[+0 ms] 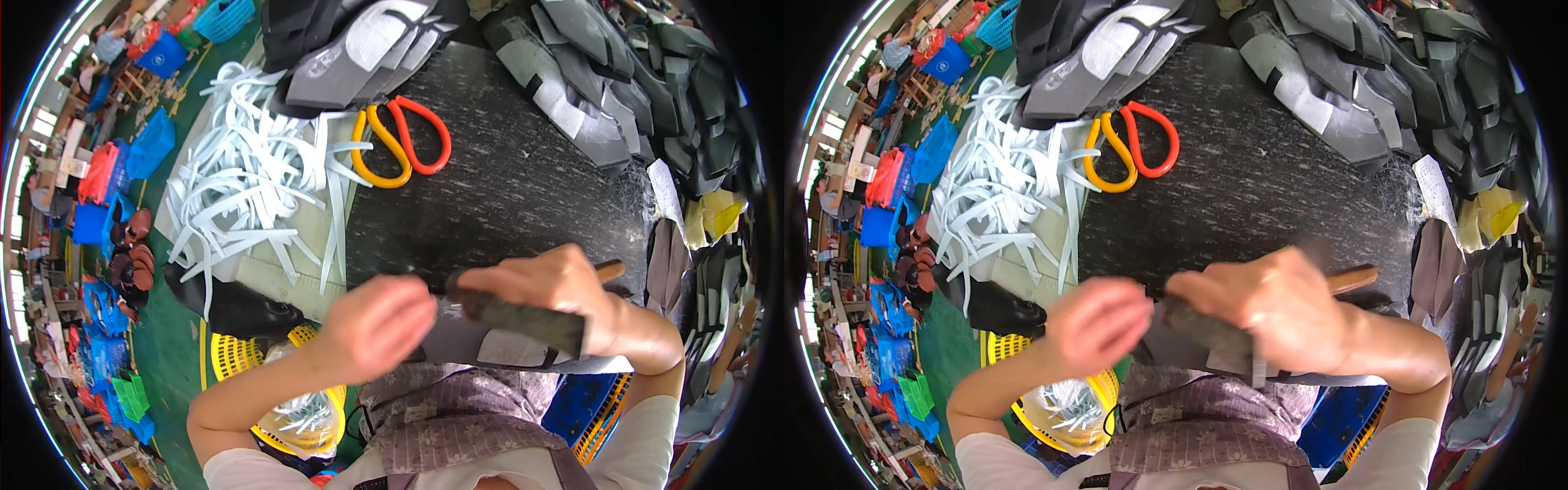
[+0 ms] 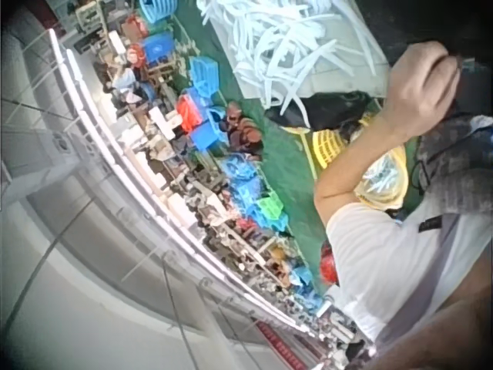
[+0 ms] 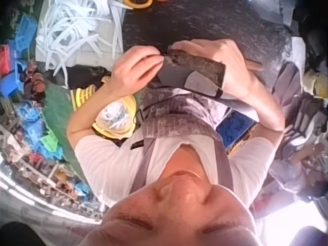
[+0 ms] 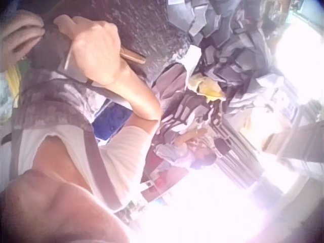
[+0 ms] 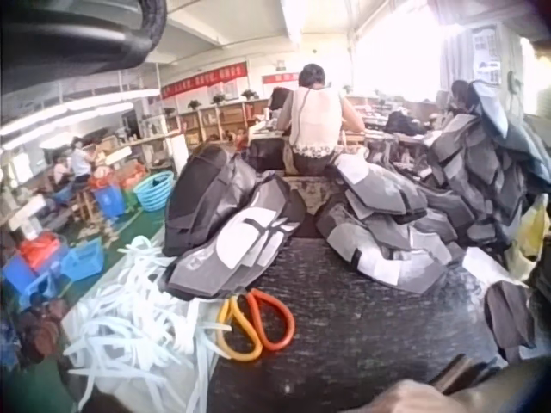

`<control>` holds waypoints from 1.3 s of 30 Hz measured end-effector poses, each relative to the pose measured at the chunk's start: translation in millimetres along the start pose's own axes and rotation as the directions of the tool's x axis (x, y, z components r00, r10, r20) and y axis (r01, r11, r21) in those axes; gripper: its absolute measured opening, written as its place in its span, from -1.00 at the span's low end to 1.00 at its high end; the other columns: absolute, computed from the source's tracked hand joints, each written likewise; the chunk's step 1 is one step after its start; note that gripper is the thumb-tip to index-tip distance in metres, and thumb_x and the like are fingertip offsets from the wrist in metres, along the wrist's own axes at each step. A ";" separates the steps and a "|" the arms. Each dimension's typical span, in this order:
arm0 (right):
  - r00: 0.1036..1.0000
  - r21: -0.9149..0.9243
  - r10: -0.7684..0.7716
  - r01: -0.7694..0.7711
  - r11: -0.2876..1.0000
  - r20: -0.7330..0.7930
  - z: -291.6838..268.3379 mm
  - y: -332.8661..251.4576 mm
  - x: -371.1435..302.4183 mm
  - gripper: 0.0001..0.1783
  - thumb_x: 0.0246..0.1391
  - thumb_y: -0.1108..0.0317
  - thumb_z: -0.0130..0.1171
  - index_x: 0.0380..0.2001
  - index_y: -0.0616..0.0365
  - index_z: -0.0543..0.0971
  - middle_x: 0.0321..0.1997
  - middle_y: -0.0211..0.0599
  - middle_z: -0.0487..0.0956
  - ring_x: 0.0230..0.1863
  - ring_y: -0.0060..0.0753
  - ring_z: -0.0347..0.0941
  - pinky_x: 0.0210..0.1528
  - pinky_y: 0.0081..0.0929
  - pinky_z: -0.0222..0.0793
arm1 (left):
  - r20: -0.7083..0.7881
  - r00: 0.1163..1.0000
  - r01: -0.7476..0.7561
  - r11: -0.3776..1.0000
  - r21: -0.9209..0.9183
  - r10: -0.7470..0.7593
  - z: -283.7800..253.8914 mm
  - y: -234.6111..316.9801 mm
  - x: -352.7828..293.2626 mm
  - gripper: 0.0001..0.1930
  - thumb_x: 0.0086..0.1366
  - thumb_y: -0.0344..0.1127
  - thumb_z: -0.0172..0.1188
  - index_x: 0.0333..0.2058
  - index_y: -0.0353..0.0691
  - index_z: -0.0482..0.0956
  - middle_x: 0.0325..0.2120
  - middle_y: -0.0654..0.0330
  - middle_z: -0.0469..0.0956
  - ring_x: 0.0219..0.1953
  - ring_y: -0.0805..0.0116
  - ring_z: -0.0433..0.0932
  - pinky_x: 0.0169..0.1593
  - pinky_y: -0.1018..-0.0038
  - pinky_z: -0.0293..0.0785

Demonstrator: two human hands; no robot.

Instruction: The person hammers the edges of shoe upper components with a cobbler's hammer to flatten or bond them.

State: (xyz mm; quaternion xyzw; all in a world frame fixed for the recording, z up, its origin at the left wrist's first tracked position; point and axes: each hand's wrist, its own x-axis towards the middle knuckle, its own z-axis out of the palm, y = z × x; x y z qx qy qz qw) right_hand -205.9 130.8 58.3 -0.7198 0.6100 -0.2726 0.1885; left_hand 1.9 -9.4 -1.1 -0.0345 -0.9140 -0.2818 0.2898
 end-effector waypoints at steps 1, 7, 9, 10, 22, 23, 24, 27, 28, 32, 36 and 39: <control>0.999 -0.072 -0.030 0.032 0.997 0.040 4.5 -3.5 -0.9 -0.73 -0.06 0.32 0.22 -0.22 0.08 0.57 -0.53 -0.34 0.54 -0.54 -0.21 0.58 -0.57 -0.30 0.45 | 0.006 0.986 -0.169 0.985 -0.032 0.169 3.8 12.4 -0.5 -0.75 0.01 -0.48 0.29 -0.27 -0.39 0.63 -0.22 0.05 0.57 -0.24 0.16 0.61 -0.21 0.33 0.64; 0.997 -0.120 -0.011 0.003 0.993 -0.070 -23.4 13.2 -3.5 -0.62 0.06 0.24 0.16 -0.07 0.17 0.58 -0.34 -0.20 0.61 -0.41 -0.10 0.60 -0.41 -0.34 0.49 | 0.320 0.912 -0.293 0.953 0.072 0.256 75.3 58.1 47.6 -0.40 0.19 -0.13 0.22 0.15 -0.32 0.44 0.03 -0.01 0.46 0.06 0.12 0.47 0.23 0.22 0.33; 0.927 0.010 -0.031 0.037 0.999 -0.375 -50.6 32.0 -28.1 -0.63 -0.05 0.42 0.27 -0.09 0.13 0.61 -0.20 -0.19 0.67 -0.23 -0.10 0.66 -0.24 -0.36 0.59 | 0.379 0.916 -0.091 0.987 -0.131 0.135 66.4 51.6 61.3 -0.30 0.16 -0.03 0.33 0.21 -0.25 0.40 0.06 -0.01 0.41 0.02 0.07 0.47 0.18 0.22 0.37; 0.902 -0.069 0.052 -0.091 0.993 -0.429 -74.3 29.6 -40.8 -0.74 0.07 0.42 0.30 -0.13 0.13 0.63 -0.15 -0.18 0.68 -0.21 -0.20 0.66 -0.17 -0.38 0.57 | 0.395 0.916 0.058 0.957 -0.284 0.062 41.5 46.5 71.6 -0.29 0.08 -0.10 0.42 0.20 -0.19 0.42 0.00 0.03 0.44 0.01 0.03 0.46 0.14 0.19 0.41; 0.616 -0.347 -0.018 -0.420 0.838 -0.788 -138.1 96.4 -135.8 -0.60 -0.04 0.54 0.29 -0.05 0.18 0.59 -0.22 -0.08 0.67 -0.23 -0.10 0.66 -0.20 -0.36 0.55 | -0.165 0.981 0.025 0.771 0.637 0.104 -15.8 -131.5 214.9 -0.34 0.07 -0.34 0.39 0.17 -0.27 0.40 0.24 -0.09 0.30 0.28 -0.10 0.25 0.31 0.06 0.15; 0.606 -0.387 -0.059 -0.426 0.817 -0.793 -149.2 102.3 -125.3 -0.57 -0.05 0.50 0.27 -0.02 0.17 0.57 -0.25 -0.03 0.65 -0.26 0.07 0.62 -0.26 -0.27 0.55 | -0.053 0.979 -0.127 0.790 0.600 0.197 -2.6 -122.2 239.4 -0.38 0.10 -0.32 0.36 0.16 -0.26 0.41 0.22 -0.03 0.33 0.28 -0.03 0.27 0.31 0.06 0.14; 0.564 -0.420 -0.102 -0.469 0.777 -0.819 -160.7 114.2 -105.9 -0.60 -0.01 0.43 0.29 -0.03 0.13 0.59 -0.24 -0.10 0.66 -0.30 -0.01 0.63 -0.30 -0.28 0.54 | 0.056 0.956 -0.270 0.790 0.551 0.288 7.1 -110.6 266.9 -0.41 0.13 -0.30 0.34 0.15 -0.25 0.42 0.21 0.02 0.36 0.28 0.04 0.29 0.31 0.07 0.14; 0.493 -0.285 0.090 -0.633 0.719 -0.866 -189.6 140.7 -14.7 -0.41 -0.04 -0.03 0.38 0.03 0.02 0.57 -0.24 -0.19 0.68 -0.22 -0.10 0.64 -0.19 -0.23 0.53 | 0.204 0.902 -0.429 0.727 0.537 0.381 42.3 -102.0 322.0 -0.37 0.22 -0.13 0.27 0.23 -0.23 0.36 0.24 0.07 0.35 0.32 0.17 0.26 0.37 0.04 0.02; 0.504 -0.240 0.249 -0.717 0.655 -0.827 -196.6 152.5 6.1 -0.29 -0.13 -0.17 0.40 0.03 0.01 0.56 -0.25 -0.17 0.68 -0.21 -0.08 0.64 -0.18 -0.20 0.53 | 0.229 0.886 -0.463 0.749 0.474 0.403 57.0 -104.9 334.6 -0.33 0.25 -0.07 0.25 0.27 -0.22 0.32 0.27 0.07 0.32 0.35 0.18 0.24 0.40 0.04 -0.02; 0.599 -0.160 0.444 -0.697 0.699 -0.666 -202.7 205.3 23.3 -0.30 -0.26 -0.19 0.48 -0.20 0.16 0.61 -0.19 -0.14 0.67 -0.11 -0.10 0.63 -0.09 -0.17 0.52 | 0.399 0.809 -0.576 0.714 0.397 0.431 71.0 -141.7 342.3 -0.23 0.24 -0.05 0.26 0.34 -0.23 0.20 0.34 0.07 0.22 0.41 0.18 0.14 0.43 -0.04 -0.05; 0.558 -0.088 0.470 -0.703 0.706 -0.685 -201.2 207.4 20.7 -0.28 -0.29 -0.20 0.49 -0.19 0.15 0.62 -0.17 -0.13 0.67 -0.08 -0.10 0.62 -0.05 -0.18 0.52 | 0.419 0.761 -0.645 0.641 0.416 0.495 67.8 -139.0 343.3 -0.23 0.18 -0.19 0.28 0.34 -0.23 0.21 0.35 0.06 0.21 0.43 0.16 0.12 0.43 -0.04 -0.02; 0.558 -0.088 0.490 -0.715 0.693 -0.670 -202.8 206.3 21.3 -0.28 -0.28 -0.22 0.49 -0.18 0.13 0.62 -0.17 -0.14 0.67 -0.08 -0.08 0.62 -0.06 -0.15 0.51 | 0.506 0.699 -0.691 0.661 0.294 0.505 58.3 -129.7 358.4 -0.16 0.00 -0.35 0.29 0.32 -0.22 0.23 0.35 0.06 0.20 0.43 0.14 0.11 0.43 -0.05 -0.02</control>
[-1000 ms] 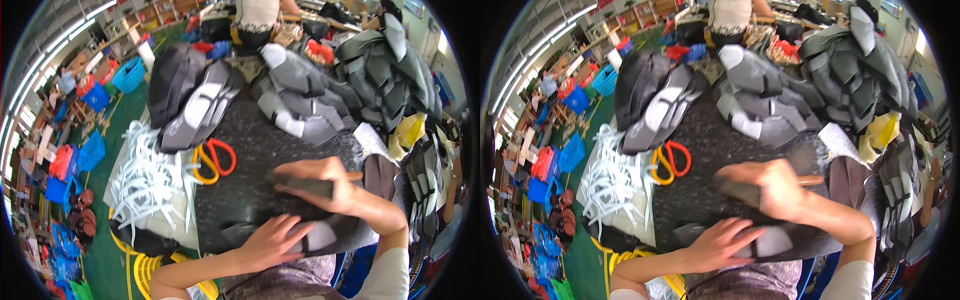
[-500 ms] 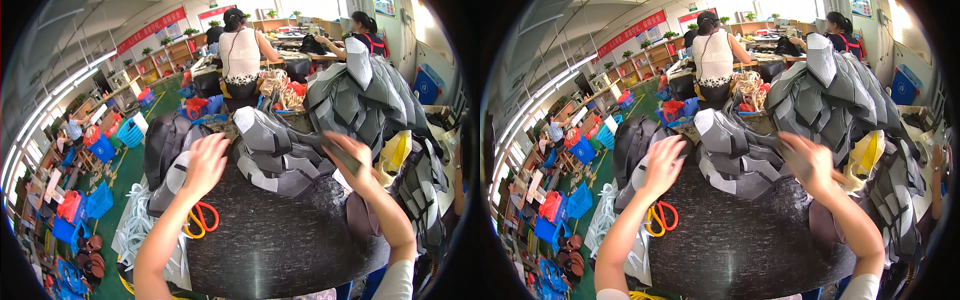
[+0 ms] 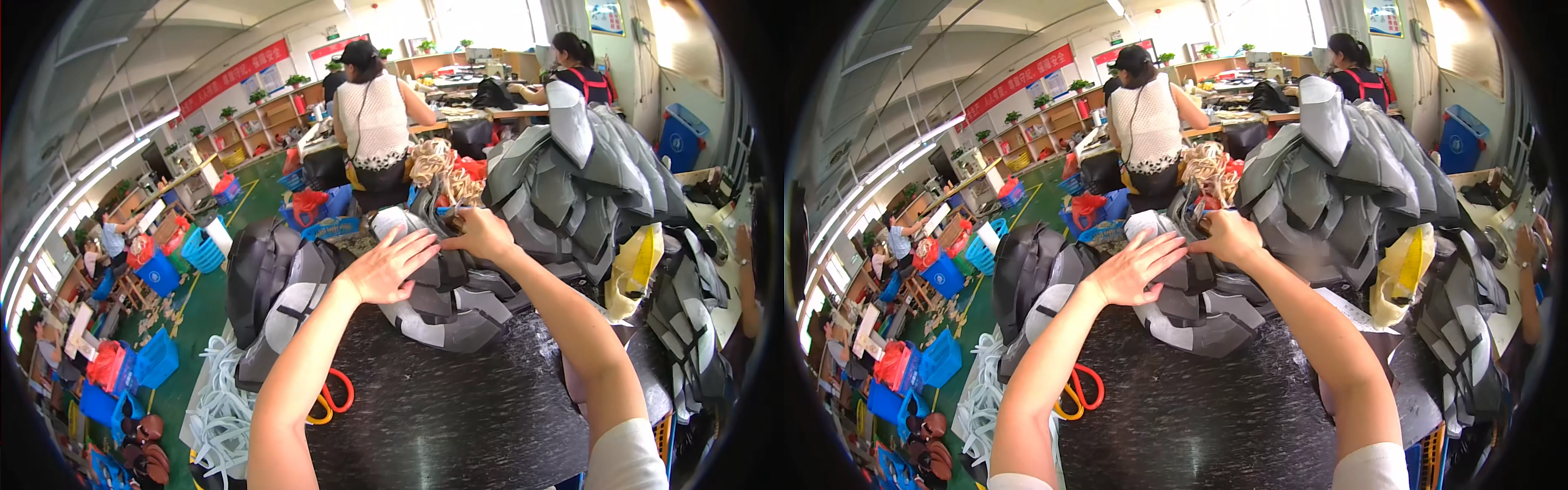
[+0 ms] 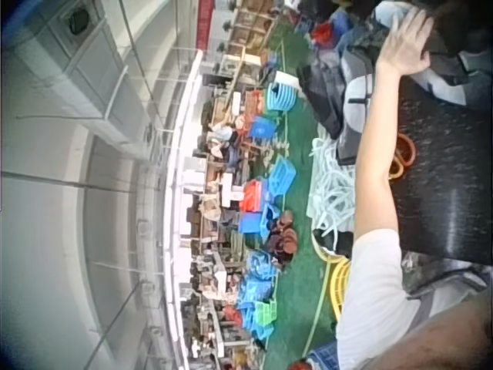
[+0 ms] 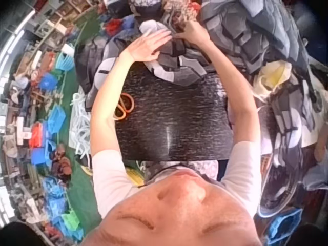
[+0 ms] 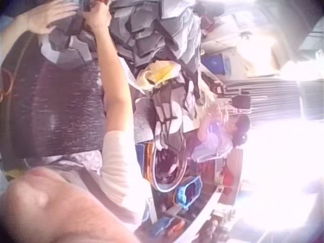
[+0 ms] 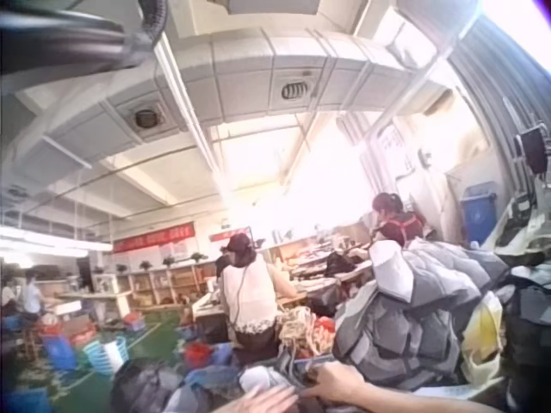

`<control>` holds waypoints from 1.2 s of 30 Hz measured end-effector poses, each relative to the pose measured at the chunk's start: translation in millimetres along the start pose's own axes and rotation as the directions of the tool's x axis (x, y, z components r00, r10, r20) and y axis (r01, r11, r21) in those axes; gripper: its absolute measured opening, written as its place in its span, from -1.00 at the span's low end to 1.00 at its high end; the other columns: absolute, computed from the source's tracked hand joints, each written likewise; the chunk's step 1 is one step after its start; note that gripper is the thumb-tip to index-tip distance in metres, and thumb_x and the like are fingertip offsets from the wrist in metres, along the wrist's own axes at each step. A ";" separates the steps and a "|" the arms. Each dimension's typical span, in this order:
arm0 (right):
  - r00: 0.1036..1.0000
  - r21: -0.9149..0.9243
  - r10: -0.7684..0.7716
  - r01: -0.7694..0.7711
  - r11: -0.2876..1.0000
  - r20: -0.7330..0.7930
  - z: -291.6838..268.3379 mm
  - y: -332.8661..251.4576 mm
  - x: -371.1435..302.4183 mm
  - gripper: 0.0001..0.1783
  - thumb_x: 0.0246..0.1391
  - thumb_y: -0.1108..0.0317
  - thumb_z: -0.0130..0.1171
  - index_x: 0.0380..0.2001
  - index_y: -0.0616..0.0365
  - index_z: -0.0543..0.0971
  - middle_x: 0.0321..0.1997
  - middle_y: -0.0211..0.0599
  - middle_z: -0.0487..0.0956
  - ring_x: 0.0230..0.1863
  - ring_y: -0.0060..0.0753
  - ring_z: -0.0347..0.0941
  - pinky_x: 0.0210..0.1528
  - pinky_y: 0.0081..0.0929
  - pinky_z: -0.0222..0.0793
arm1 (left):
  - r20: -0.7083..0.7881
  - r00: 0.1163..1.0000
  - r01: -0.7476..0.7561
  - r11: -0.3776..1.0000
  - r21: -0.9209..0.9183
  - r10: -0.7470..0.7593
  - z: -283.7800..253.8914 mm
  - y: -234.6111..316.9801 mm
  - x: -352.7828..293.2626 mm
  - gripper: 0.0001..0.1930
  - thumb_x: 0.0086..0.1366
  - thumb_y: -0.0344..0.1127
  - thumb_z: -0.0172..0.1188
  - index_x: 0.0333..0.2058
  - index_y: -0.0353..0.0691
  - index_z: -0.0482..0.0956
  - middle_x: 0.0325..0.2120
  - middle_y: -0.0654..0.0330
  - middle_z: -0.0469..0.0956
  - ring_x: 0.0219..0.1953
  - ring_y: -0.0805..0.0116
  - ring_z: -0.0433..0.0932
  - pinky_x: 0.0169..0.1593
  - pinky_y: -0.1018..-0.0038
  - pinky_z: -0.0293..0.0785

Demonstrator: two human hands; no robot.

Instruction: The person hammers the edges of shoe upper components with a cobbler's hammer to flatten or bond them.

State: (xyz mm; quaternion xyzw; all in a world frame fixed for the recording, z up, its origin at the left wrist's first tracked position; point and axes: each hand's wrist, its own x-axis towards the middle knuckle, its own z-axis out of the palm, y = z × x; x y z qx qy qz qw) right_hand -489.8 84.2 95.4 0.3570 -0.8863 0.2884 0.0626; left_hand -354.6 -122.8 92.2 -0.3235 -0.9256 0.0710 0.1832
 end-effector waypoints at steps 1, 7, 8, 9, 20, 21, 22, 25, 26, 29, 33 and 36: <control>1.000 -0.014 0.005 -0.005 1.000 -0.001 -1.7 0.8 0.2 -0.29 -0.27 -0.22 0.49 -0.18 0.12 0.63 -0.17 -0.13 0.67 -0.08 -0.07 0.62 -0.05 -0.15 0.51 | -0.015 1.000 -0.023 1.000 -0.002 0.023 -3.3 -3.4 1.7 -0.16 0.00 -0.35 0.29 0.32 -0.22 0.23 0.35 0.06 0.20 0.43 0.14 0.11 0.43 -0.05 -0.02; 1.000 0.010 0.016 -0.016 1.000 0.021 6.2 3.5 1.5 -0.27 -0.28 -0.20 0.50 -0.14 0.13 0.62 -0.17 -0.08 0.67 -0.08 -0.02 0.62 -0.06 -0.13 0.51 | -0.057 0.998 -0.015 0.987 0.158 0.024 1.2 -15.0 -5.3 -0.31 0.05 -0.39 0.30 0.22 -0.23 0.37 0.22 0.03 0.39 0.32 0.15 0.31 0.38 0.10 0.17; 1.000 0.021 -0.003 0.003 1.000 0.018 7.2 3.9 2.0 -0.26 -0.28 -0.19 0.50 -0.13 0.14 0.62 -0.18 -0.07 0.67 -0.09 -0.01 0.62 -0.07 -0.13 0.51 | -0.060 0.997 -0.030 0.987 0.157 0.040 5.5 -16.8 -6.3 -0.31 0.05 -0.39 0.30 0.22 -0.23 0.37 0.22 0.03 0.39 0.32 0.15 0.31 0.38 0.10 0.17; 1.000 0.039 -0.030 0.030 0.999 -0.010 6.2 0.6 0.4 -0.26 -0.29 -0.19 0.50 -0.13 0.13 0.62 -0.18 -0.08 0.67 -0.10 -0.01 0.62 -0.07 -0.13 0.51 | -0.130 0.991 -0.006 0.988 0.156 0.027 6.3 -15.9 -5.7 -0.38 0.03 -0.43 0.28 0.15 -0.22 0.45 0.15 0.07 0.47 0.26 0.15 0.39 0.34 0.12 0.23; 0.994 -0.074 -0.109 0.107 0.992 -0.027 11.2 -9.2 -0.3 -0.45 -0.28 -0.01 0.52 -0.24 0.06 0.62 -0.23 -0.10 0.64 -0.09 -0.02 0.59 -0.09 -0.12 0.49 | -0.727 0.364 0.544 0.766 -0.341 -0.582 -194.2 94.0 -123.2 -0.73 0.22 -0.51 0.11 -0.11 -0.46 0.58 -0.20 0.08 0.65 -0.14 0.30 0.61 0.00 0.40 0.49; 0.992 -0.136 -0.116 0.108 0.985 -0.052 6.5 -18.8 -1.9 -0.46 -0.29 -0.01 0.52 -0.25 0.07 0.63 -0.24 -0.13 0.65 -0.12 -0.05 0.61 -0.10 -0.13 0.50 | -0.662 0.514 0.644 0.756 -0.123 -0.545 -201.4 132.5 -122.2 -0.70 0.21 -0.46 0.17 -0.09 -0.48 0.58 -0.19 0.04 0.65 -0.12 0.26 0.62 0.03 0.39 0.49; 0.992 -0.199 -0.107 0.092 0.976 -0.069 2.0 -20.9 -6.6 -0.46 -0.25 0.01 0.51 -0.23 0.09 0.62 -0.25 -0.13 0.66 -0.15 -0.05 0.62 -0.11 -0.15 0.52 | -0.581 0.601 0.585 0.797 -0.147 -0.548 -201.4 167.8 -104.7 -0.69 0.21 -0.40 0.20 -0.11 -0.49 0.58 -0.19 0.01 0.65 -0.11 0.22 0.63 0.05 0.37 0.49; 0.991 -0.230 -0.123 0.106 0.967 -0.058 3.0 -25.9 -9.9 -0.48 -0.18 0.03 0.48 -0.17 0.08 0.61 -0.25 -0.12 0.67 -0.14 -0.07 0.64 -0.10 -0.15 0.54 | -0.618 0.354 0.516 0.698 -0.497 -0.702 -199.4 204.4 -150.3 -0.53 0.20 -0.22 0.19 -0.03 -0.52 0.51 -0.09 -0.09 0.60 -0.06 0.09 0.60 0.08 0.27 0.50; 0.985 -0.226 -0.157 0.137 0.964 -0.071 4.0 -33.1 -10.4 -0.47 -0.18 0.03 0.48 -0.16 0.08 0.60 -0.25 -0.12 0.67 -0.14 -0.07 0.64 -0.10 -0.15 0.54 | -0.726 0.145 0.487 0.687 -0.539 -0.672 -212.6 211.8 -190.4 -0.50 0.21 -0.21 0.19 0.00 -0.52 0.49 -0.08 -0.08 0.58 -0.07 0.08 0.60 0.08 0.25 0.50; 0.983 -0.229 -0.156 0.130 0.965 -0.100 8.2 -27.4 -14.1 -0.44 -0.19 0.01 0.49 -0.14 0.07 0.59 -0.26 -0.11 0.67 -0.14 -0.07 0.64 -0.12 -0.15 0.55 | -0.837 -0.032 0.639 0.633 -0.437 -0.546 -286.2 232.7 -277.5 -0.50 0.24 -0.24 0.14 0.06 -0.51 0.44 -0.04 -0.04 0.54 -0.08 0.06 0.58 0.07 0.25 0.51; 0.972 -0.256 -0.186 0.144 0.956 -0.147 9.7 -34.6 -23.1 -0.54 -0.17 0.07 0.49 -0.24 0.10 0.62 -0.28 -0.12 0.68 -0.16 -0.09 0.65 -0.13 -0.19 0.54 | -0.866 -0.092 0.894 0.342 -0.290 -0.492 -299.1 301.9 -255.4 -0.52 0.15 -0.49 0.17 0.08 -0.49 0.47 -0.08 -0.04 0.59 -0.14 0.19 0.61 -0.06 0.34 0.60; 0.942 -0.298 -0.224 0.145 0.943 -0.250 -1.0 -25.7 -41.5 -0.51 -0.07 0.10 0.43 -0.11 0.05 0.54 -0.33 -0.13 0.66 -0.22 -0.06 0.64 -0.20 -0.15 0.51 | -0.521 0.546 0.812 0.567 0.137 -0.656 -232.9 330.0 -162.0 -0.53 0.09 -0.39 0.20 0.02 -0.45 0.57 -0.14 0.01 0.65 -0.18 0.17 0.66 -0.07 0.30 0.61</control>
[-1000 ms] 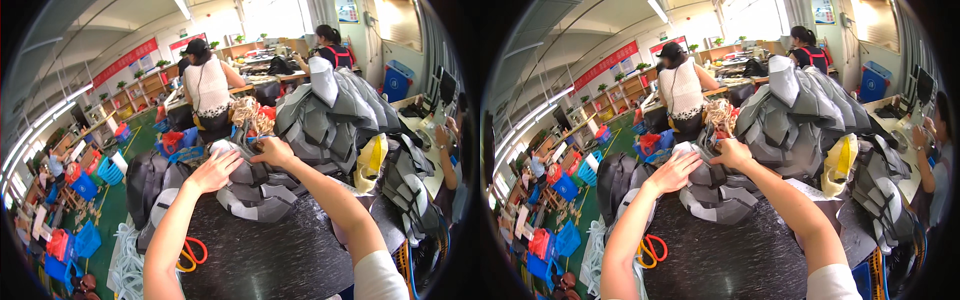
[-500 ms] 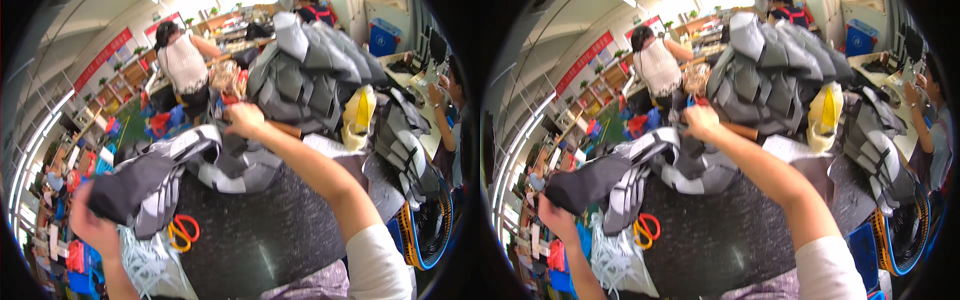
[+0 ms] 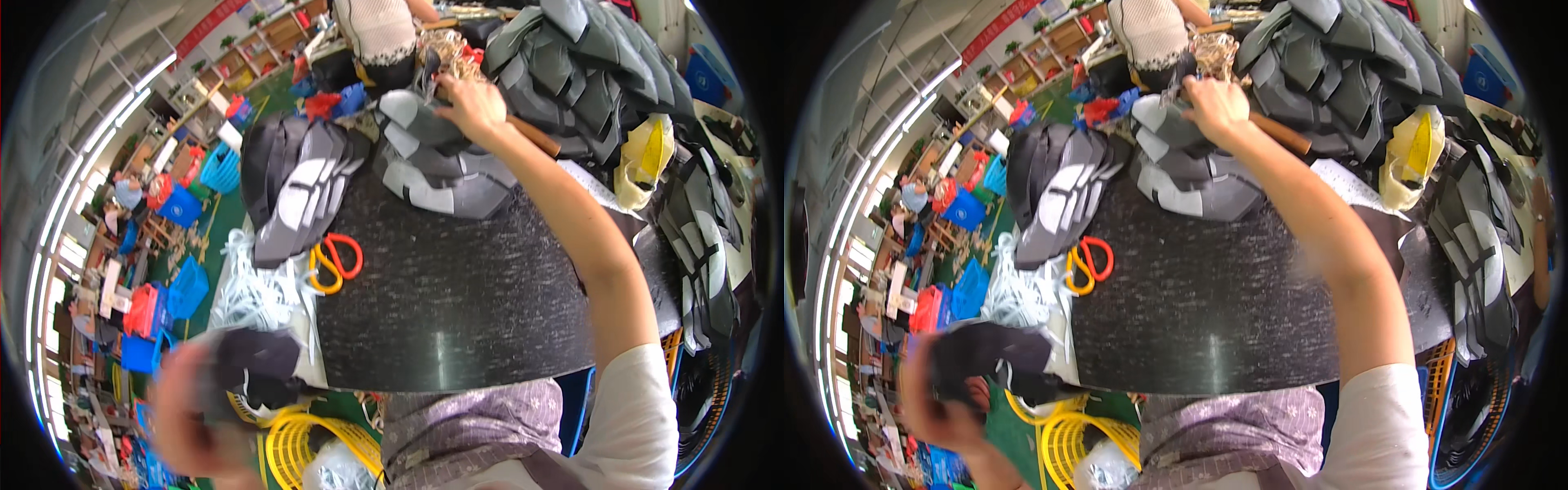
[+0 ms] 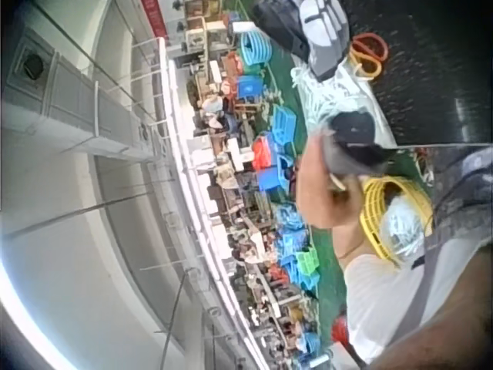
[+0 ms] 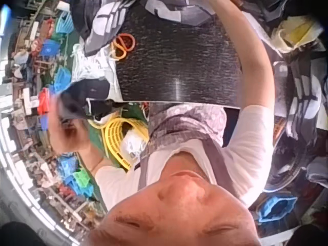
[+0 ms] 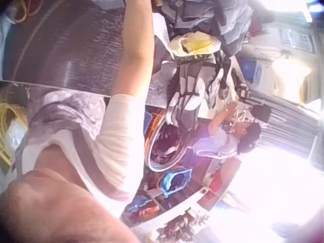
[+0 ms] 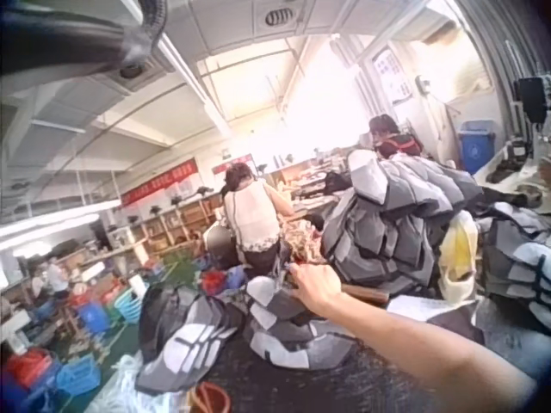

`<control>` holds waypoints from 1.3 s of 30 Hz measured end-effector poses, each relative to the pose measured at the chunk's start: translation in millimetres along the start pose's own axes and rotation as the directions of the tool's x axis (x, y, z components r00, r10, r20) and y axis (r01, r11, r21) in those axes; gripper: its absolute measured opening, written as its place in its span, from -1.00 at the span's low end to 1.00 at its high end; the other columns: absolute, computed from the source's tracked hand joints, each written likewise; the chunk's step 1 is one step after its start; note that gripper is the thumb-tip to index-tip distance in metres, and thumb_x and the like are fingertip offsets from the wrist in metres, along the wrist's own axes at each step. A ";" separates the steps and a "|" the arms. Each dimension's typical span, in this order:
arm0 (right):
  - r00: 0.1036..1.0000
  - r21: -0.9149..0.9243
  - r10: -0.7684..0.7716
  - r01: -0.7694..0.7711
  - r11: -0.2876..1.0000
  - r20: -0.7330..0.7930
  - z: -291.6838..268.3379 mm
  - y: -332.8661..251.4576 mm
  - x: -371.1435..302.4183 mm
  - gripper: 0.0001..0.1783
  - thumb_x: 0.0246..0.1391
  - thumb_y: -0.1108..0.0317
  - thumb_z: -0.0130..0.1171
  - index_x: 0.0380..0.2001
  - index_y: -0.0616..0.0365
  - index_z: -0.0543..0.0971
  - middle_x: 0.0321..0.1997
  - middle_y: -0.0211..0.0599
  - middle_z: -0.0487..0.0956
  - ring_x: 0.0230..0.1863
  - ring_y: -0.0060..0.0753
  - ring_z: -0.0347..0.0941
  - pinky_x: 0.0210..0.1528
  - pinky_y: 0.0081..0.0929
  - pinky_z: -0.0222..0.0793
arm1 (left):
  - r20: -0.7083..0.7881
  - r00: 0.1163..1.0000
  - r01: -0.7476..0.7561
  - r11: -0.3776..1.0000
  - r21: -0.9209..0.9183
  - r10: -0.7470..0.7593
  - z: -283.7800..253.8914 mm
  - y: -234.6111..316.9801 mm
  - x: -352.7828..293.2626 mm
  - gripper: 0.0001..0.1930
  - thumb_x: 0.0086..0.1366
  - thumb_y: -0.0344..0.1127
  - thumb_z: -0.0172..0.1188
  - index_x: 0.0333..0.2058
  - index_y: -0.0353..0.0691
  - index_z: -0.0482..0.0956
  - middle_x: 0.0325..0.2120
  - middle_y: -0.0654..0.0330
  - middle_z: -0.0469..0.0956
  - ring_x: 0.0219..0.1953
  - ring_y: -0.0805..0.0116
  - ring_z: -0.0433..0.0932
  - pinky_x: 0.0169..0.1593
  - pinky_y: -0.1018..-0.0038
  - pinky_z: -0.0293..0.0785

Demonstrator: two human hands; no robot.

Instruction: The person hammers the edges of shoe upper components with a cobbler's hammer to flatten or bond them.

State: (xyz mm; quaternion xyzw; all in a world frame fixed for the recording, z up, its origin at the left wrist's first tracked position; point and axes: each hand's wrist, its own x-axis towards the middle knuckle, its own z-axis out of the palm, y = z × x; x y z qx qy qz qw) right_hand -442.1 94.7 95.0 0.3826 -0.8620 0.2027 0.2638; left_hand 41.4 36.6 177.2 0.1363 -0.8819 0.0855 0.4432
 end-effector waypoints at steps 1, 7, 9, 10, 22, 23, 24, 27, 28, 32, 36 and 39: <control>0.996 0.031 -0.035 0.037 0.999 -0.086 -3.1 10.6 -9.4 -0.57 0.02 0.10 0.35 -0.08 0.01 0.54 -0.30 -0.15 0.65 -0.24 -0.07 0.64 -0.21 -0.15 0.50 | 0.199 0.943 -0.249 0.963 -0.105 0.266 32.6 27.9 -2.1 -0.49 0.06 -0.32 0.22 0.02 -0.39 0.59 -0.11 0.01 0.65 -0.18 0.13 0.67 -0.08 0.29 0.60; 0.933 0.548 -0.297 0.360 0.755 -0.204 -91.7 -9.9 -101.3 -0.67 -0.03 0.37 0.31 -0.12 0.06 0.66 -0.15 -0.20 0.65 -0.19 -0.06 0.60 -0.17 -0.23 0.51 | 0.557 0.579 -0.211 0.770 -0.603 0.595 155.0 130.1 -77.4 -0.31 0.20 0.07 0.26 0.21 -0.22 0.43 0.22 -0.07 0.37 0.23 0.08 0.36 0.22 0.01 0.30; 0.881 0.665 -0.470 0.326 0.672 0.043 -129.9 4.0 -160.1 -0.80 0.03 0.38 0.33 -0.25 0.19 0.69 -0.15 -0.19 0.66 -0.17 -0.12 0.63 -0.14 -0.30 0.56 | 0.572 0.566 -0.315 0.797 -0.516 0.593 155.0 133.4 -79.5 -0.30 0.19 0.10 0.26 0.21 -0.21 0.43 0.22 -0.04 0.36 0.16 0.10 0.40 0.19 0.06 0.32; 0.846 0.750 -0.513 0.244 0.615 0.146 -146.4 9.4 -187.0 -0.82 0.03 0.41 0.33 -0.27 0.20 0.69 -0.16 -0.18 0.67 -0.19 -0.17 0.64 -0.19 -0.33 0.59 | 0.571 0.560 -0.354 0.796 -0.491 0.601 153.2 133.5 -79.4 -0.29 0.20 0.12 0.25 0.21 -0.21 0.43 0.24 -0.04 0.35 0.11 0.11 0.41 0.17 0.07 0.34; 0.729 0.558 -0.452 0.115 0.821 0.514 -175.8 4.2 -303.9 -0.48 -0.12 0.25 0.23 -0.02 0.18 0.57 -0.50 -0.42 0.48 -0.62 -0.41 0.51 -0.62 -0.42 0.40 | 0.701 0.433 0.584 0.415 -0.697 0.567 213.5 136.9 -25.7 -0.74 0.14 -0.53 0.33 -0.15 -0.28 0.65 -0.48 0.23 0.54 -0.52 0.44 0.50 -0.41 0.49 0.47; 0.746 0.577 -0.452 0.112 0.809 0.490 -176.4 5.4 -303.7 -0.47 -0.13 0.26 0.24 -0.01 0.20 0.57 -0.52 -0.43 0.48 -0.64 -0.43 0.49 -0.63 -0.44 0.38 | 0.715 0.424 0.653 0.360 -0.666 0.556 214.0 135.1 -23.7 -0.76 0.13 -0.56 0.33 -0.19 -0.27 0.67 -0.46 0.22 0.57 -0.51 0.47 0.51 -0.42 0.51 0.45; 0.772 0.583 -0.435 0.105 0.806 0.462 -179.0 9.8 -299.3 -0.46 -0.13 0.28 0.25 0.00 0.21 0.57 -0.55 -0.43 0.46 -0.65 -0.43 0.48 -0.63 -0.44 0.38 | 0.721 0.437 0.677 0.331 -0.657 0.538 213.3 132.9 -20.0 -0.78 0.12 -0.59 0.32 -0.22 -0.27 0.67 -0.39 0.20 0.60 -0.44 0.46 0.57 -0.38 0.50 0.51; 0.908 0.556 -0.189 -0.056 0.830 0.374 -179.2 17.7 -297.6 -0.56 0.00 0.33 0.33 -0.02 0.22 0.57 -0.55 -0.35 0.54 -0.62 -0.37 0.55 -0.57 -0.37 0.47 | 0.584 0.602 0.551 0.247 -0.797 0.545 213.5 126.3 -20.4 -0.78 0.11 -0.60 0.32 -0.24 -0.25 0.67 -0.33 0.17 0.61 -0.37 0.38 0.63 -0.33 0.47 0.57; 0.929 0.519 -0.084 -0.125 0.846 0.361 -176.3 18.0 -294.7 -0.58 0.03 0.34 0.32 -0.02 0.23 0.57 -0.50 -0.30 0.59 -0.58 -0.35 0.58 -0.54 -0.40 0.49 | 0.472 0.626 0.410 0.253 -0.876 0.620 207.7 124.9 -20.8 -0.87 0.16 -0.51 0.28 -0.29 -0.25 0.61 -0.28 0.15 0.58 -0.39 0.30 0.64 -0.35 0.45 0.61; 0.744 0.589 0.033 -0.554 0.589 0.668 -169.8 10.5 -276.1 -0.59 0.16 0.38 0.28 0.07 0.23 0.52 -0.27 -0.21 0.70 -0.32 -0.41 0.63 -0.27 -0.51 0.54 | 0.171 0.670 0.041 0.193 -0.980 0.722 186.5 123.3 -26.9 -0.79 0.15 -0.44 0.27 -0.21 -0.33 0.59 -0.21 0.10 0.56 -0.48 0.44 0.58 -0.44 0.50 0.59; 0.630 0.671 -0.234 -0.713 0.206 0.741 -153.5 -6.3 -295.3 -0.45 0.23 0.43 0.24 0.24 0.30 0.37 -0.07 -0.19 0.66 -0.07 -0.48 0.59 0.00 -0.51 0.49 | 0.192 0.665 0.062 0.203 -0.977 0.721 189.3 120.7 -25.7 -0.78 0.16 -0.44 0.22 -0.20 -0.34 0.58 -0.14 0.10 0.54 -0.48 0.40 0.58 -0.43 0.49 0.56; 0.540 0.568 -0.254 -0.822 0.046 0.802 -161.2 -5.1 -300.4 -0.47 0.21 0.46 0.24 0.21 0.34 0.39 -0.01 -0.21 0.61 -0.02 -0.50 0.54 0.05 -0.52 0.45 | 0.264 0.635 0.156 0.214 -0.964 0.726 189.9 118.7 -24.2 -0.79 0.21 -0.45 0.19 -0.17 -0.34 0.56 -0.13 0.13 0.52 -0.45 0.35 0.60 -0.42 0.46 0.56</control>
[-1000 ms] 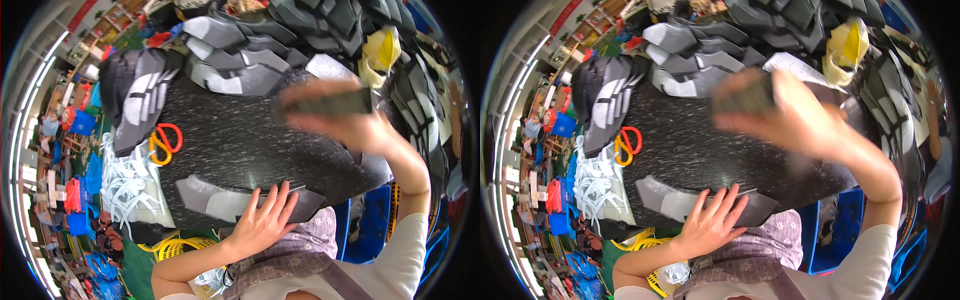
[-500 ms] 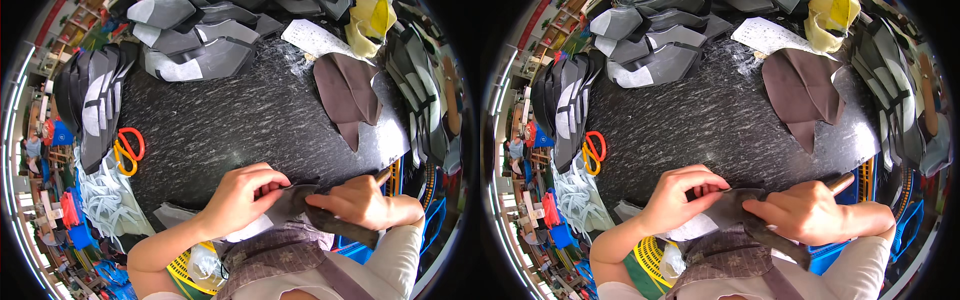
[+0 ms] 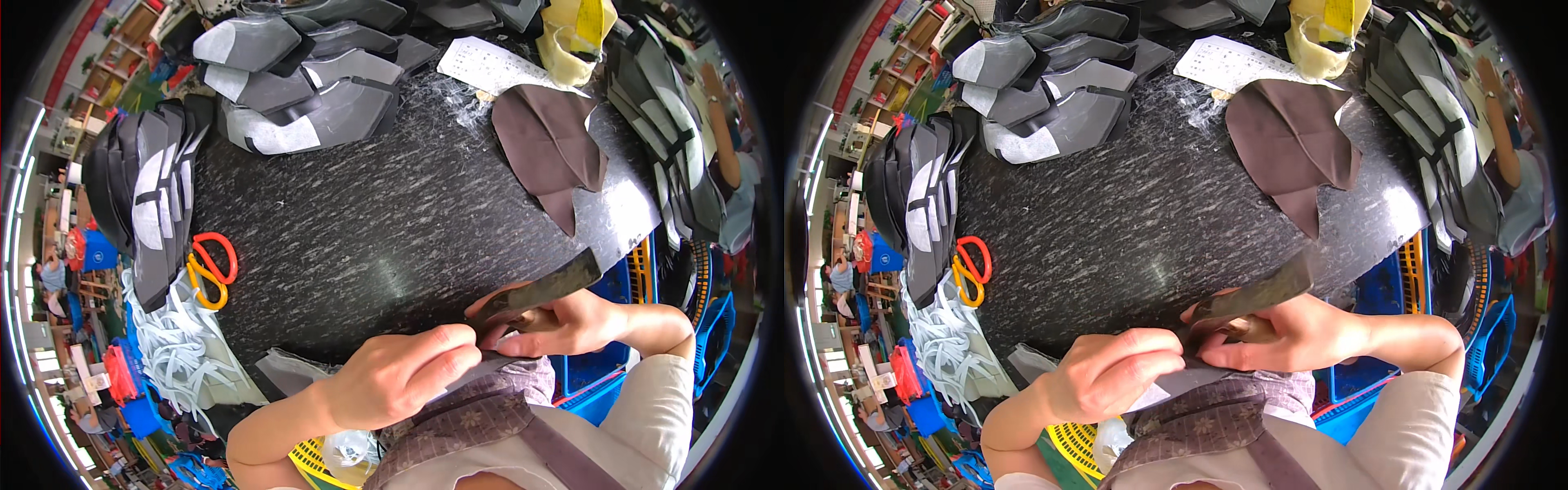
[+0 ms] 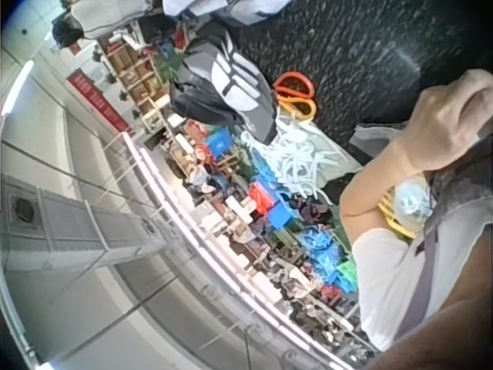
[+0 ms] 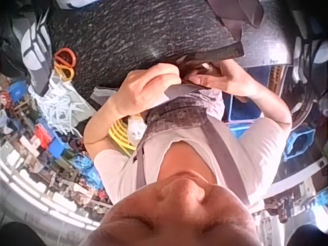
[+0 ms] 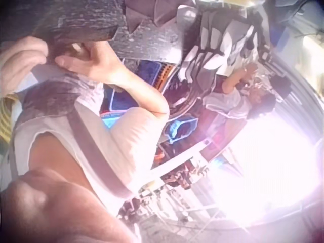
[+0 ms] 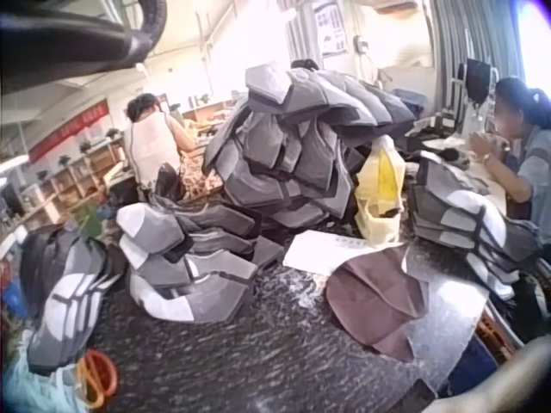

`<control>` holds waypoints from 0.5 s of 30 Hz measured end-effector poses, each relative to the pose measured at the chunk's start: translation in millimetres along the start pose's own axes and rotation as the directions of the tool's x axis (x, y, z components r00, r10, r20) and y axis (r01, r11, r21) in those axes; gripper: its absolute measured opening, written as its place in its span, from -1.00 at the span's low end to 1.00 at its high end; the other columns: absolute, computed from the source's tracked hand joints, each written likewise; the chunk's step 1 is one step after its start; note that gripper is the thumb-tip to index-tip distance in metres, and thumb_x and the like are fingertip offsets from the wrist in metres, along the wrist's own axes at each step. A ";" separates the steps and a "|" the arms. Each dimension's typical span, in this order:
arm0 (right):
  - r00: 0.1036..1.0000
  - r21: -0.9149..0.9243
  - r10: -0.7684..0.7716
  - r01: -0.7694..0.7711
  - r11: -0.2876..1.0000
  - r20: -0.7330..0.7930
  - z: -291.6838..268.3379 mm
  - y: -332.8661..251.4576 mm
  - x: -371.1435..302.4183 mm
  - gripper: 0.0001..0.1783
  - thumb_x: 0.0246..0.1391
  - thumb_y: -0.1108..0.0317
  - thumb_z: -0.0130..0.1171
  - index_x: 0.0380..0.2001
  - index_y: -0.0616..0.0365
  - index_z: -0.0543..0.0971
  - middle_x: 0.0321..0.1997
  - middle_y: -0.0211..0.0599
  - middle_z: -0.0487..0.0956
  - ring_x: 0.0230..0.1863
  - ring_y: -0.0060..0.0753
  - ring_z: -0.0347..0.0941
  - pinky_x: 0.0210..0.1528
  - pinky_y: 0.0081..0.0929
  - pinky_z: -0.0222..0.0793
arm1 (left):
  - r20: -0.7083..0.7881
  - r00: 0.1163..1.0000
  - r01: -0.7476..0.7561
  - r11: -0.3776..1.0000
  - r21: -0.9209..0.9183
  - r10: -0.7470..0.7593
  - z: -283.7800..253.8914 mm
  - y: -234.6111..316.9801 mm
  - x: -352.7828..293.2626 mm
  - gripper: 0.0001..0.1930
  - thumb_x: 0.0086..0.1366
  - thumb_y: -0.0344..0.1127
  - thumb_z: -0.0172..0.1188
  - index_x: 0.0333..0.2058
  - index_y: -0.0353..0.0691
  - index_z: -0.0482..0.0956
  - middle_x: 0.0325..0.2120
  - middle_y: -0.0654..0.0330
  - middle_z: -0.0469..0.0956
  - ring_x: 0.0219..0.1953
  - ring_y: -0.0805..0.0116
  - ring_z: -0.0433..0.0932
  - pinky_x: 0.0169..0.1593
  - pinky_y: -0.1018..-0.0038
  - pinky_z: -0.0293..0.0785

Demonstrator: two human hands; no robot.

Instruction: The person hammers the edges of shoe upper components with a cobbler's hammer to flatten or bond them.

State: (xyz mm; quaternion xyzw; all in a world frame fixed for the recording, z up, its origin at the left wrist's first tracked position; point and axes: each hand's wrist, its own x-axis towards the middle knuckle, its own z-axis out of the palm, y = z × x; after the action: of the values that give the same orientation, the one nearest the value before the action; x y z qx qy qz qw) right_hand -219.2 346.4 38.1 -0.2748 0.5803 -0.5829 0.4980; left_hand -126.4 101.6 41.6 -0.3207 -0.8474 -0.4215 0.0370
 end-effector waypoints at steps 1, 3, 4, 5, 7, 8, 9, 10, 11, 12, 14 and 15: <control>0.999 0.072 0.046 -0.046 0.996 0.010 0.2 -1.0 -3.1 -0.52 0.21 0.46 0.24 0.17 0.36 0.43 0.01 -0.21 0.58 0.00 -0.52 0.50 0.08 -0.53 0.44 | 0.027 0.999 -0.027 0.997 -0.067 0.029 -1.6 1.4 2.7 -0.79 0.22 -0.45 0.19 -0.16 -0.34 0.55 -0.13 0.14 0.52 -0.44 0.34 0.61 -0.42 0.45 0.57; 0.999 0.147 0.032 -0.035 0.989 0.023 7.7 -1.3 -2.6 -0.49 0.18 0.50 0.25 0.19 0.36 0.42 0.01 -0.22 0.56 0.02 -0.52 0.48 0.11 -0.53 0.41 | 0.072 0.995 -0.061 0.986 -0.156 0.073 -4.6 5.9 9.0 -0.81 0.26 -0.43 0.19 -0.17 -0.37 0.54 -0.14 0.14 0.52 -0.41 0.28 0.63 -0.41 0.41 0.58; 0.999 0.222 0.014 -0.022 0.975 0.037 11.2 -0.8 -2.1 -0.46 0.15 0.54 0.25 0.20 0.37 0.40 0.01 -0.24 0.55 0.04 -0.52 0.46 0.13 -0.53 0.39 | 0.072 0.994 -0.067 0.985 -0.158 0.079 -2.4 5.7 9.9 -0.81 0.26 -0.43 0.19 -0.17 -0.37 0.54 -0.14 0.14 0.52 -0.41 0.28 0.63 -0.41 0.41 0.58; 0.997 0.282 0.028 -0.048 0.958 0.075 12.9 1.2 -1.5 -0.40 0.11 0.54 0.29 0.22 0.37 0.38 0.04 -0.24 0.54 0.07 -0.50 0.44 0.16 -0.48 0.37 | 0.057 0.995 -0.077 0.986 -0.149 0.086 1.0 6.0 9.7 -0.80 0.26 -0.43 0.20 -0.17 -0.37 0.54 -0.14 0.14 0.52 -0.40 0.27 0.64 -0.40 0.40 0.59; 0.996 0.260 0.019 -0.041 0.965 0.085 12.1 15.9 -2.3 -0.41 0.11 0.52 0.30 0.21 0.37 0.39 0.03 -0.25 0.54 0.06 -0.51 0.44 0.16 -0.46 0.37 | 0.051 0.993 -0.104 0.991 -0.080 0.109 3.6 7.4 8.5 -0.80 0.24 -0.43 0.23 -0.18 -0.39 0.55 -0.14 0.13 0.53 -0.39 0.26 0.64 -0.41 0.40 0.60; 0.995 0.241 0.009 -0.034 0.970 0.103 10.5 23.7 -2.4 -0.41 0.11 0.49 0.32 0.20 0.36 0.40 0.02 -0.25 0.55 0.04 -0.51 0.45 0.17 -0.44 0.36 | 0.052 0.992 -0.108 0.991 -0.082 0.112 3.2 8.6 8.1 -0.80 0.24 -0.43 0.23 -0.18 -0.39 0.55 -0.14 0.13 0.53 -0.39 0.26 0.64 -0.41 0.40 0.60; 0.993 0.223 -0.007 -0.020 0.975 0.117 9.7 29.0 -1.8 -0.44 0.11 0.41 0.34 0.17 0.31 0.46 0.00 -0.31 0.56 0.02 -0.54 0.44 0.12 -0.48 0.36 | 0.069 0.994 -0.072 0.992 -0.105 0.080 2.1 11.3 6.8 -0.80 0.24 -0.43 0.23 -0.18 -0.39 0.56 -0.14 0.13 0.52 -0.38 0.27 0.65 -0.41 0.41 0.60; 0.993 0.225 -0.008 -0.019 0.974 0.119 10.2 35.3 -3.5 -0.44 0.11 0.41 0.34 0.17 0.31 0.46 0.00 -0.31 0.56 0.02 -0.54 0.44 0.12 -0.48 0.36 | 0.087 0.995 -0.036 0.991 -0.128 0.047 1.9 12.9 6.0 -0.80 0.23 -0.44 0.22 -0.19 -0.39 0.56 -0.13 0.13 0.52 -0.38 0.28 0.65 -0.42 0.43 0.60; 0.989 0.231 0.015 -0.049 0.972 0.147 11.5 42.0 -6.7 -0.47 0.11 0.37 0.36 0.13 0.28 0.49 -0.04 -0.35 0.57 0.00 -0.56 0.43 0.09 -0.51 0.36 | 0.069 0.995 -0.065 0.989 -0.136 0.074 3.4 12.0 5.3 -0.79 0.22 -0.45 0.22 -0.18 -0.39 0.55 -0.12 0.13 0.50 -0.38 0.29 0.64 -0.43 0.45 0.59; 0.984 0.237 0.039 -0.080 0.968 0.175 11.9 45.5 -8.2 -0.50 0.11 0.33 0.38 0.10 0.25 0.52 -0.07 -0.38 0.58 -0.02 -0.59 0.43 0.06 -0.53 0.35 | 0.071 0.995 -0.062 0.989 -0.135 0.072 2.9 13.4 5.9 -0.79 0.22 -0.45 0.22 -0.18 -0.39 0.55 -0.12 0.13 0.50 -0.38 0.29 0.64 -0.43 0.45 0.59; 0.987 0.270 0.007 -0.051 0.961 0.161 13.1 41.5 -11.5 -0.53 0.10 0.29 0.41 0.05 0.22 0.57 -0.16 -0.48 0.57 -0.11 -0.66 0.43 -0.06 -0.60 0.35 | 0.110 0.994 0.021 0.969 -0.248 0.006 1.1 17.3 8.4 -0.71 0.03 -0.58 0.26 -0.20 -0.34 0.63 -0.13 0.07 0.59 -0.36 0.28 0.66 -0.41 0.47 0.62; 0.980 0.295 0.041 -0.098 0.950 0.192 10.2 44.4 -16.4 -0.53 0.11 0.29 0.41 0.05 0.23 0.56 -0.19 -0.51 0.56 -0.16 -0.69 0.42 -0.12 -0.62 0.34 | 0.107 0.994 0.027 0.963 -0.269 0.002 -0.4 17.0 9.8 -0.70 0.02 -0.60 0.26 -0.20 -0.34 0.63 -0.15 0.08 0.60 -0.33 0.28 0.67 -0.38 0.47 0.63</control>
State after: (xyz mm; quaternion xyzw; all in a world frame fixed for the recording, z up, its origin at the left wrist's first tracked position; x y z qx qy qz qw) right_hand -192.6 364.5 1.9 -0.2269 0.4448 -0.6191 0.6061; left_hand -124.5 113.8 56.9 -0.3394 -0.7849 -0.5155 -0.0550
